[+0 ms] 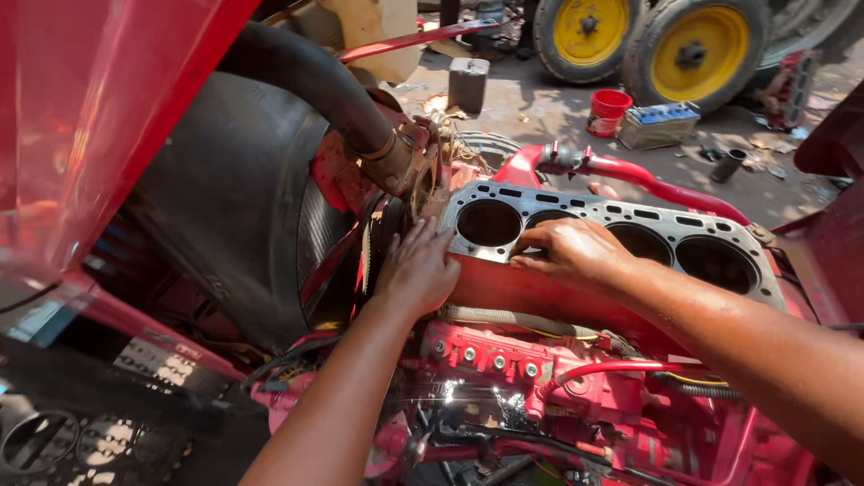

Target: The person uses a scraper to clean the surface of a red engine block, focusing on the cylinder head area. They repeatedly scrape and wipe the metal surface to remove residue or debris.

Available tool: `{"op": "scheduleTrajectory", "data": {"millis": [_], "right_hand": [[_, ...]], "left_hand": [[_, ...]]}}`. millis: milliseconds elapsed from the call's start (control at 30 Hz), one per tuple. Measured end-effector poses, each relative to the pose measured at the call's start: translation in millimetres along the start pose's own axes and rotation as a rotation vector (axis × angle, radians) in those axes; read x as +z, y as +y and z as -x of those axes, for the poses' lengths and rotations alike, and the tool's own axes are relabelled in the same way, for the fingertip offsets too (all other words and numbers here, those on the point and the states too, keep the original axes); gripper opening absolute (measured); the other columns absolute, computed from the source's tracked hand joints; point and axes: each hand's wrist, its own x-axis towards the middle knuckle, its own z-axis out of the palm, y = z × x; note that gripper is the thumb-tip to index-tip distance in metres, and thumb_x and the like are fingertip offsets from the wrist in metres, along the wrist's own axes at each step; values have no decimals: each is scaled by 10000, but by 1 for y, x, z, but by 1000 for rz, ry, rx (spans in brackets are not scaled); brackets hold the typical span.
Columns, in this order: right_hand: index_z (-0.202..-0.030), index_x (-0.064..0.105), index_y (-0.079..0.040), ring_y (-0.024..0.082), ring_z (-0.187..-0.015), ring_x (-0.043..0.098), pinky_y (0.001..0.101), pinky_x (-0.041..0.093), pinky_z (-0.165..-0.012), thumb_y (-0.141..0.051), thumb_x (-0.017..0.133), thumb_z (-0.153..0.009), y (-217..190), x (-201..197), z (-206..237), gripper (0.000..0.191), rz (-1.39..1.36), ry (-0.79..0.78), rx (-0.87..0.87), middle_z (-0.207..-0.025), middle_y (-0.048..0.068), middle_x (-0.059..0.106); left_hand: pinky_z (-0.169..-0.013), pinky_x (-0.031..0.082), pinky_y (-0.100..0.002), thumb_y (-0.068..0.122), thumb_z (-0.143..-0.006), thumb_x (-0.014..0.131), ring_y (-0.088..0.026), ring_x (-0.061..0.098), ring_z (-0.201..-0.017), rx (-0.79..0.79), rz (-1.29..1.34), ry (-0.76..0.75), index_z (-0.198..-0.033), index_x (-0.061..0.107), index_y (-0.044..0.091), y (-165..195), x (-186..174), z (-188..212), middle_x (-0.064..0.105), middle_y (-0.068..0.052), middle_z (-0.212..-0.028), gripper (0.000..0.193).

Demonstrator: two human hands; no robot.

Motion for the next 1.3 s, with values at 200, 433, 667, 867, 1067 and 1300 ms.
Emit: {"op": "scheduleTrajectory", "data": {"millis": [200, 433, 667, 867, 1067, 1300], "right_hand": [[-1102, 763, -208, 340, -979, 695, 460, 551, -824, -522, 690, -863, -31, 12, -16, 402, 27, 93, -36, -1099, 69, 744], [-1078, 774, -217, 313, -958, 722, 436, 564, -812, -489, 666, -850, -17, 5, -19, 371, -59, 42, -62, -1038, 64, 766], [-1081, 757, -201, 351, -942, 719, 461, 559, -816, -551, 708, -841, -33, 3, -45, 428, 73, 44, 36, -1011, 131, 766], [-1247, 721, -256, 375, -865, 728, 504, 563, -742, -452, 712, -767, -37, 13, -65, 518, 50, 41, 39, -987, 163, 754], [-1176, 731, -195, 403, -866, 700, 515, 552, -730, -455, 695, -856, -50, 35, -60, 414, 32, 208, -19, -957, 157, 750], [-1021, 759, -174, 370, -904, 711, 494, 548, -756, -498, 728, -846, -53, 31, -82, 369, -16, 177, -12, -973, 125, 755]], "left_hand": [[-1170, 338, -479, 257, -910, 525, -365, 360, -1475, 42, 111, 124, -1428, 573, 114, 10, 1, 22, 367, -197, -1604, 540], [-1167, 323, -458, 229, -852, 540, -353, 355, -1475, 12, 212, 208, -1388, 613, 127, 12, 9, 28, 373, -180, -1603, 550], [-1169, 301, -471, 261, -854, 541, -336, 294, -1503, -24, 212, 157, -1429, 567, 136, 12, 0, 26, 309, -159, -1633, 588], [-1253, 179, -509, 330, -900, 551, -335, 201, -1554, -56, 117, 131, -1446, 505, 36, 10, 5, 30, 228, -165, -1679, 622], [-1239, 139, -514, 309, -896, 540, -323, 189, -1542, -85, 163, 139, -1538, 399, 49, 6, 7, 24, 210, -147, -1677, 706], [-1232, 207, -475, 315, -885, 567, -336, 200, -1548, -120, 183, 147, -1526, 435, 121, 2, 13, 24, 234, -93, -1689, 683]]}}
